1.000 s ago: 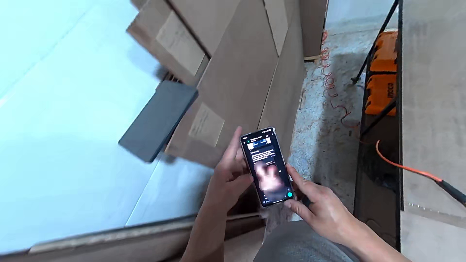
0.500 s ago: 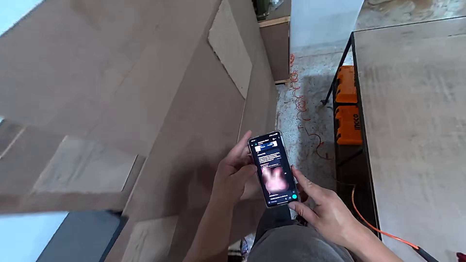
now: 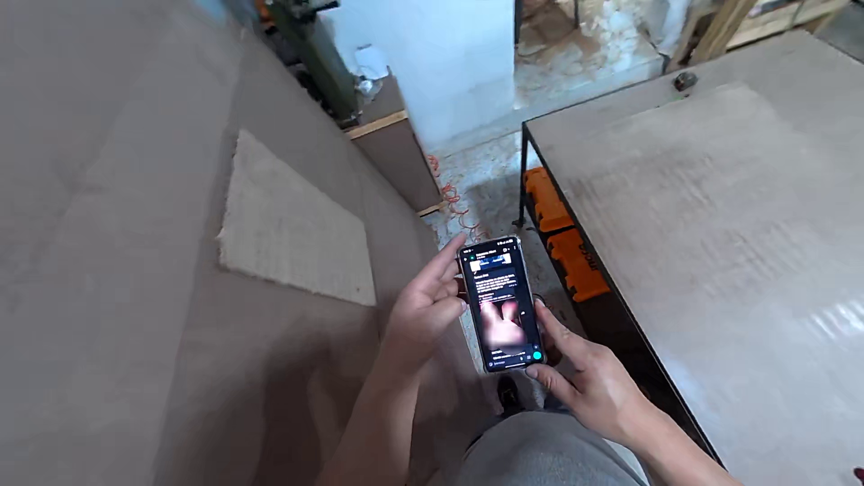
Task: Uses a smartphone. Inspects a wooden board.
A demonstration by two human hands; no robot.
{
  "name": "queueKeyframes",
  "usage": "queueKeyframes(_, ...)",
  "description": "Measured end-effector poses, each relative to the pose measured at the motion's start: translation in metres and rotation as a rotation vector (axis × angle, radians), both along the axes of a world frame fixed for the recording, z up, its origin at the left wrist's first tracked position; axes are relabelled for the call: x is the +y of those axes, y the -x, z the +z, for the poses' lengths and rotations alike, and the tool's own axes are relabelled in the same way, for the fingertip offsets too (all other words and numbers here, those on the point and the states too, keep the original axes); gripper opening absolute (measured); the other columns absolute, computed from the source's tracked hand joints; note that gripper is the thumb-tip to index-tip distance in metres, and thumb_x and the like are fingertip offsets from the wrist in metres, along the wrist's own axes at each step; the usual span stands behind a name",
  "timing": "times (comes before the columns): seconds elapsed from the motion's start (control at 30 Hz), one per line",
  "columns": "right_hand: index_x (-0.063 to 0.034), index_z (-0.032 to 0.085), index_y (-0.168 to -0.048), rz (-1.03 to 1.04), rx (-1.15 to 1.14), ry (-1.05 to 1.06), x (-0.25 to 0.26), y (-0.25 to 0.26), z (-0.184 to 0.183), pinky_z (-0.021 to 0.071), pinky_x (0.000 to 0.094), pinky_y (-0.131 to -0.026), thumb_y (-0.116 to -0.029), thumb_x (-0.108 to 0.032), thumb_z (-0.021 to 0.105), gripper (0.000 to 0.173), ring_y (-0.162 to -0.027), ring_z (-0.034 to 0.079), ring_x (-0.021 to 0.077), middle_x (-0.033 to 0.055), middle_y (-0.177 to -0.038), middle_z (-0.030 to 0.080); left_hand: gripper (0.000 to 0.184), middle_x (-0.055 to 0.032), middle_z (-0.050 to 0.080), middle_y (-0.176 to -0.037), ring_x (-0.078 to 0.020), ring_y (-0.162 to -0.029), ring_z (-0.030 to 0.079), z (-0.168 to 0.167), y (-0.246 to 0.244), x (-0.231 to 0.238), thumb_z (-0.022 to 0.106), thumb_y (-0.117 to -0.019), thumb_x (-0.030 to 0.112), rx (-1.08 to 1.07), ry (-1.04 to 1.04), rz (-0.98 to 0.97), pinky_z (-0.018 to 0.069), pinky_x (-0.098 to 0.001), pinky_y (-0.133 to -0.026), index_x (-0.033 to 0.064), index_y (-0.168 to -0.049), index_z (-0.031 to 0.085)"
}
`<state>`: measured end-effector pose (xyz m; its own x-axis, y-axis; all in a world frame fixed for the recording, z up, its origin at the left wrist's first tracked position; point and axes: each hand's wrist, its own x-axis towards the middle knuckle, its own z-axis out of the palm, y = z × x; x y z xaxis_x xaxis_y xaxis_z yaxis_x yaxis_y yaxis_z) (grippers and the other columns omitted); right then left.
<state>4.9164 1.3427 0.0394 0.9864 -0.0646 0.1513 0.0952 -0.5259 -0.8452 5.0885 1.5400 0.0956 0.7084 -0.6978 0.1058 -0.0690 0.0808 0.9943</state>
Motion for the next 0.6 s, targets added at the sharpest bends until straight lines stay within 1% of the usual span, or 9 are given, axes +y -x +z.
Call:
queueKeyframes(0.07, -0.0251, 0.027, -0.165, -0.083, 0.026, -0.028, -0.011, -0.014, 0.0, 0.0634, 0.0312, -0.087, -0.1006, -0.04, 0.066, 0.077, -0.097, 0.071, 0.0033, -0.004, -0.123, 0.071, 0.08, -0.0206, 0.057, -0.145, -0.0327, -0.121, 0.065, 0.0, -0.032, -0.03, 0.039, -0.0863, -0.011, 0.015, 0.0, -0.088, 0.0561, -0.0482, -0.102, 0.0087, -0.163, 0.029)
queueKeyframes(0.13, -0.024, 0.027, -0.165, -0.155, 0.031, -0.048, -0.028, -0.028, -0.004, 0.0636, 0.0309, -0.087, -0.1007, -0.041, 0.066, 0.077, -0.096, 0.071, 0.0033, -0.0039, -0.12, 0.072, 0.081, -0.0218, 0.056, -0.145, -0.0341, -0.122, 0.064, -0.004, -0.06, -0.063, 0.04, -0.0844, -0.011, 0.024, 0.014, -0.166, 0.0562, -0.0492, -0.102, 0.0069, -0.162, 0.03)
queueKeyframes(0.2, -0.0241, 0.027, -0.165, -0.215, 0.032, -0.047, -0.049, -0.043, -0.008, 0.0634, 0.0309, -0.088, -0.1007, -0.041, 0.066, 0.077, -0.098, 0.071, 0.0035, -0.0035, -0.121, 0.072, 0.081, -0.0215, 0.056, -0.146, -0.034, -0.122, 0.064, -0.01, -0.085, -0.096, 0.041, -0.084, -0.011, 0.037, 0.013, -0.228, 0.0562, -0.0495, -0.102, 0.0075, -0.162, 0.03)
queueKeyframes(0.3, -0.0245, 0.028, -0.164, -0.292, 0.016, -0.047, -0.083, -0.069, -0.013, 0.0638, 0.0308, -0.085, -0.1002, -0.04, 0.067, 0.077, -0.095, 0.071, 0.0032, -0.0042, -0.119, 0.072, 0.082, -0.0206, 0.055, -0.146, -0.0329, -0.122, 0.064, -0.016, -0.122, -0.146, 0.042, -0.0846, -0.011, 0.052, 0.031, -0.323, 0.056, -0.0493, -0.102, 0.0086, -0.163, 0.028)
queueKeyframes(0.37, -0.0249, 0.028, -0.164, -0.325, 0.015, -0.051, -0.107, -0.088, -0.014, 0.064, 0.0303, -0.086, -0.0999, -0.04, 0.067, 0.077, -0.096, 0.071, 0.0026, -0.005, -0.121, 0.072, 0.084, -0.0203, 0.055, -0.146, -0.0323, -0.12, 0.065, -0.015, -0.141, -0.177, 0.043, -0.084, -0.012, 0.059, 0.036, -0.345, 0.0571, -0.0489, -0.1, 0.0087, -0.163, 0.027)
queueKeyframes(0.43, -0.0267, 0.029, -0.164, -0.346, 0.0, -0.078, -0.129, -0.111, -0.014, 0.064, 0.0312, -0.087, -0.0997, -0.039, 0.068, 0.076, -0.097, 0.071, 0.0035, -0.0052, -0.121, 0.072, 0.085, -0.0197, 0.053, -0.149, -0.0329, -0.12, 0.065, -0.007, -0.161, -0.203, 0.042, -0.0842, -0.013, 0.06, 0.019, -0.353, 0.0576, -0.0493, -0.099, 0.0103, -0.164, 0.025)
queueKeyframes(0.53, -0.0286, 0.028, -0.164, -0.357, -0.042, -0.07, -0.162, -0.146, -0.012, 0.0639, 0.0334, -0.087, -0.1002, -0.042, 0.066, 0.076, -0.095, 0.071, 0.0042, -0.0048, -0.118, 0.072, 0.083, -0.0186, 0.054, -0.149, -0.0328, -0.12, 0.066, 0.008, -0.196, -0.236, 0.043, -0.0854, -0.012, 0.023, -0.017, -0.35, 0.0581, -0.0494, -0.099, 0.0115, -0.164, 0.028)
queueKeyframes(0.6, -0.0287, 0.028, -0.164, -0.358, -0.064, -0.045, -0.185, -0.166, -0.01, 0.0638, 0.0335, -0.087, -0.1012, -0.044, 0.064, 0.074, -0.095, 0.071, 0.0039, -0.005, -0.117, 0.073, 0.082, -0.0182, 0.055, -0.148, -0.0321, -0.122, 0.065, 0.013, -0.218, -0.26, 0.043, -0.0854, -0.012, 0.002, -0.023, -0.349, 0.0568, -0.049, -0.101, 0.0106, -0.163, 0.029)
